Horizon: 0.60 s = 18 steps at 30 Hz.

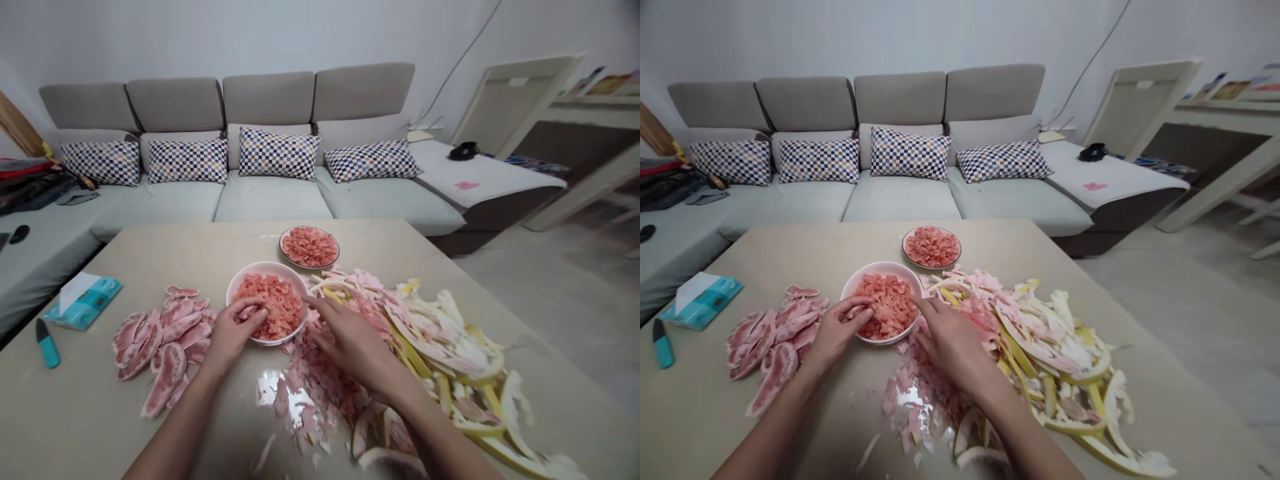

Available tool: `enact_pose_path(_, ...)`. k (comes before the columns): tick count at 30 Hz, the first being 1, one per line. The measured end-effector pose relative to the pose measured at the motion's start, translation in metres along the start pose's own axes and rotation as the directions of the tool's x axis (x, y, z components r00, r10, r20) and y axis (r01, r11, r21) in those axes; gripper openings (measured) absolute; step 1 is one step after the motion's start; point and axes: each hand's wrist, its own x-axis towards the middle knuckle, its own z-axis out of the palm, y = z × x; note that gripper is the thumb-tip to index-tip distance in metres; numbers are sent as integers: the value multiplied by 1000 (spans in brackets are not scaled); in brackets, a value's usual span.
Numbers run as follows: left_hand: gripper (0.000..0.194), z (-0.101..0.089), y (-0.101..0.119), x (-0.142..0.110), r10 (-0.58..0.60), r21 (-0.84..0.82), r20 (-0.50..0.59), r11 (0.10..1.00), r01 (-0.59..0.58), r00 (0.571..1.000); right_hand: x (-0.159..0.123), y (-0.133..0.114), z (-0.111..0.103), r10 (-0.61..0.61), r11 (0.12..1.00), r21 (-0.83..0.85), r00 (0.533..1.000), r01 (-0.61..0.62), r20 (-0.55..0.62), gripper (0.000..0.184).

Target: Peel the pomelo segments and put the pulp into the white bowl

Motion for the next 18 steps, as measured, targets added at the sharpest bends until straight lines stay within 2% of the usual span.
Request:
enact_pose_path(1, 28, 1, 1, 0, 16, 32, 3, 999, -16, 1000, 3, -2, 6, -25, 994, 105, 999, 28, -27, 50)
enact_pose_path(3, 26, 3, 1, -1, 52, 82, 21, 995, -53, 998, 10, -7, 20, -40, 954, 294, 997, 58, -66, 52)
enact_pose_path(6, 22, 4, 0, -1, 110, 127, 48, 985, -116, 993, 22, -13, 38, -56, 894, 434, 990, 108, -131, 35)
enact_pose_path(10, 21, 3, -2, 0, 136, 161, 39, 977, -141, 990, 28, -17, 47, -46, 878, 460, 979, 135, -200, 17)
enact_pose_path(14, 23, 2, -2, 1, 94, 149, 57, 984, -101, 994, 27, -17, 46, -62, 896, 418, 974, 151, -220, 13)
enact_pose_path(18, 20, 2, -2, 1, 111, 165, 54, 979, -118, 992, 27, -18, 48, -88, 881, 442, 975, 171, -202, 11)
